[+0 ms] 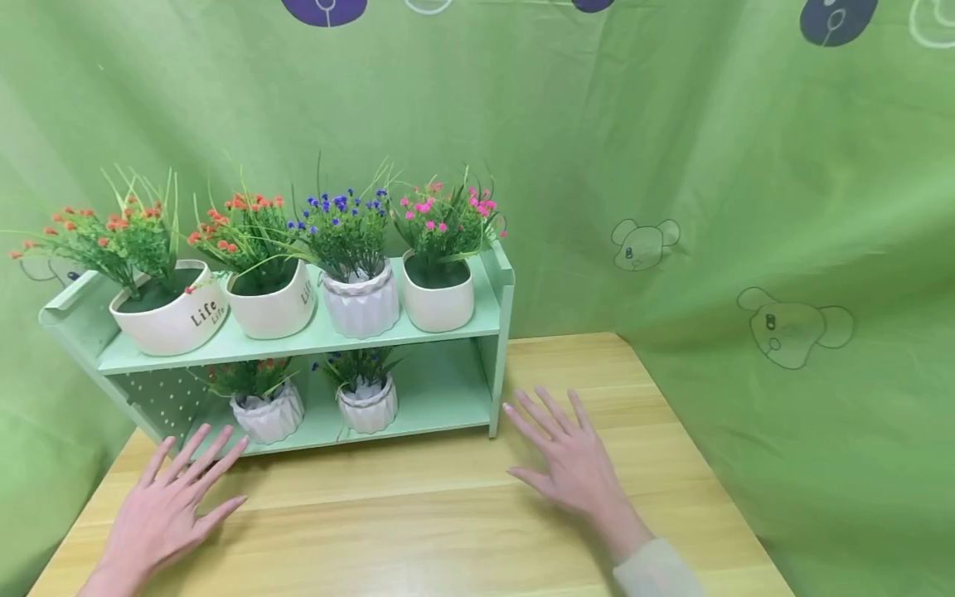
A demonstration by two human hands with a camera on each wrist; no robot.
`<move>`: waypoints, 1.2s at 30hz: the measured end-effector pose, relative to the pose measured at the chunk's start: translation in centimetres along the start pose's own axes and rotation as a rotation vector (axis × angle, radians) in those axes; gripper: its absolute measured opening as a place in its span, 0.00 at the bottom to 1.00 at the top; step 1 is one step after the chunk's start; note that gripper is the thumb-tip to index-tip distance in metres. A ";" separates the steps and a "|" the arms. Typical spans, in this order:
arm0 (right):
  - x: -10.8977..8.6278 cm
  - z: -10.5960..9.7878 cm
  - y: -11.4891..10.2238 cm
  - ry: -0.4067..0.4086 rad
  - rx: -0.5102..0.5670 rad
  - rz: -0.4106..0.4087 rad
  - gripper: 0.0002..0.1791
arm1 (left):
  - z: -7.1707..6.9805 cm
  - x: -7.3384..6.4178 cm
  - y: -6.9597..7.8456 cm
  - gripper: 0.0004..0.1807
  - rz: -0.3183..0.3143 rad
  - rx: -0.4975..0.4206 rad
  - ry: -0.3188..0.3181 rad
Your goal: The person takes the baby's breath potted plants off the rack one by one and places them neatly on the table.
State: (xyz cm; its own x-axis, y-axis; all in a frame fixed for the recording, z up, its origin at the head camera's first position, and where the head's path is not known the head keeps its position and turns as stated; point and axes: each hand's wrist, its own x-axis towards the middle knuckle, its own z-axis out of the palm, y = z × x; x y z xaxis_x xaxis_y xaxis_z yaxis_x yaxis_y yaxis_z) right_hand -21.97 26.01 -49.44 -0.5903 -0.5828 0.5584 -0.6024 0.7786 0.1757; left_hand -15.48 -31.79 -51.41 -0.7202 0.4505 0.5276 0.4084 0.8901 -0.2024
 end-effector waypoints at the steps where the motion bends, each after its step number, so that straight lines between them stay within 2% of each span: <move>1: 0.5 -0.3 -0.2 0.025 0.011 -0.004 0.46 | -0.3 0.2 0.1 0.44 0.003 -0.004 0.003; 4: 2.2 -1.8 -0.9 0.118 0.058 -0.015 0.45 | -1.3 1.2 0.4 0.41 0.024 -0.013 0.066; 7: 4.5 -3.9 -1.8 0.230 0.128 -0.008 0.43 | -2.9 2.7 0.8 0.39 0.051 -0.022 0.190; 11: 8.1 -6.8 -3.2 0.344 0.275 0.028 0.40 | -5.9 5.4 0.7 0.35 0.056 -0.031 0.409; 15: 11.9 -9.0 -4.0 0.409 0.449 0.069 0.37 | -9.3 8.0 -0.4 0.33 -0.019 -0.057 0.593; 19: 15.1 -10.0 -4.4 0.443 0.574 0.089 0.33 | -11.8 10.0 -1.7 0.33 -0.117 -0.117 0.699; 23: 17.7 -10.0 -4.6 0.448 0.621 0.117 0.31 | -13.4 11.3 -3.1 0.35 -0.254 -0.170 0.776; 26: 19.1 -9.6 -4.8 0.448 0.627 0.139 0.30 | -14.1 11.7 -4.2 0.37 -0.354 -0.198 0.815; 28: 19.7 -9.3 -5.0 0.445 0.622 0.158 0.29 | -14.4 11.6 -5.2 0.37 -0.406 -0.221 0.804; 33: 20.6 -8.7 -5.2 0.460 0.610 0.196 0.26 | -14.1 10.6 -7.7 0.32 -0.508 -0.324 0.680; 36: 21.1 -8.4 -5.3 0.481 0.618 0.214 0.24 | -13.6 10.2 -8.8 0.27 -0.579 -0.395 0.634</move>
State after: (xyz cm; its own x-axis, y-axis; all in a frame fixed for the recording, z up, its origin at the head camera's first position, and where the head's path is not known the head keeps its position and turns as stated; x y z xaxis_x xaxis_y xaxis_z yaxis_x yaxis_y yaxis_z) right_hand -26.73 11.55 -31.81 -0.5156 -0.1622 0.8414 -0.7735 0.5105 -0.3756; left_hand -18.82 -35.96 -33.07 -0.4786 -0.2793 0.8325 0.3269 0.8233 0.4641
